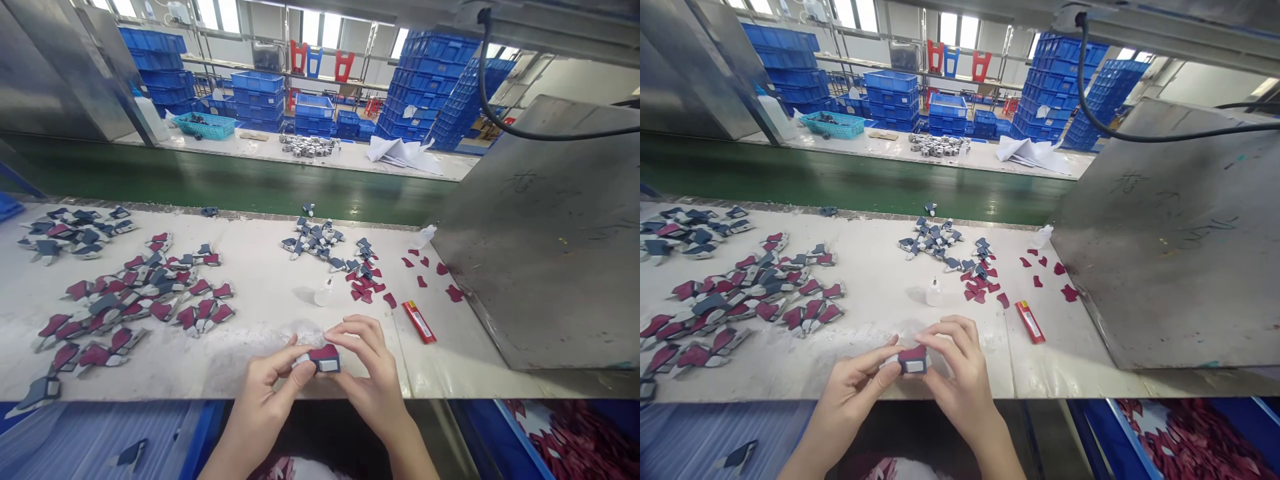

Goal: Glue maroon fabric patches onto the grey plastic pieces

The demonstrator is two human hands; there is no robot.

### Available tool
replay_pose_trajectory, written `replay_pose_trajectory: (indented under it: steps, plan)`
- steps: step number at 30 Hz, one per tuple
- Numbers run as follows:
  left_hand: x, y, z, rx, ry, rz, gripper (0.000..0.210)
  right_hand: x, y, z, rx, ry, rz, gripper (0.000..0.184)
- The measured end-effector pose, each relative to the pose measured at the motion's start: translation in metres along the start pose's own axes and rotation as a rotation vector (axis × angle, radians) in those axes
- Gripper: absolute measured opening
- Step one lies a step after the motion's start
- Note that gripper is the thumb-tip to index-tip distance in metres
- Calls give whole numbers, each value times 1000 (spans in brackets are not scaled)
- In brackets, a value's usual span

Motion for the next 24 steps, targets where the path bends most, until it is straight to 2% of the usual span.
replay_pose_trajectory:
  steps: [3,5,10,14,19,24]
  plan:
    - [-1,-8,1,-39,68,-85,29,1,6,0,-106,78,-7,36]
    - [0,-10,1,-98,111,-170,28,2,6,-1,-111,92,17,34]
    - [8,-7,0,-249,188,-460,27,8,5,-7,-104,120,13,41]
    - [8,-3,1,-252,154,-550,25,8,7,-6,-113,53,39,42]
    - [3,-2,1,-224,115,-520,26,7,5,-3,-7,-34,198,44]
    - [4,-2,0,-268,108,-549,29,9,7,-7,-82,-33,221,36]
Point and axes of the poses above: each hand's wrist, its own z-axis towards the middle knuckle, its own x-axis out of the palm, y = z × x, the point moved 4 cm from there along z, towards the middle knuckle, and after that the axes turned 2 degrees about x, right-handed, at the moved point
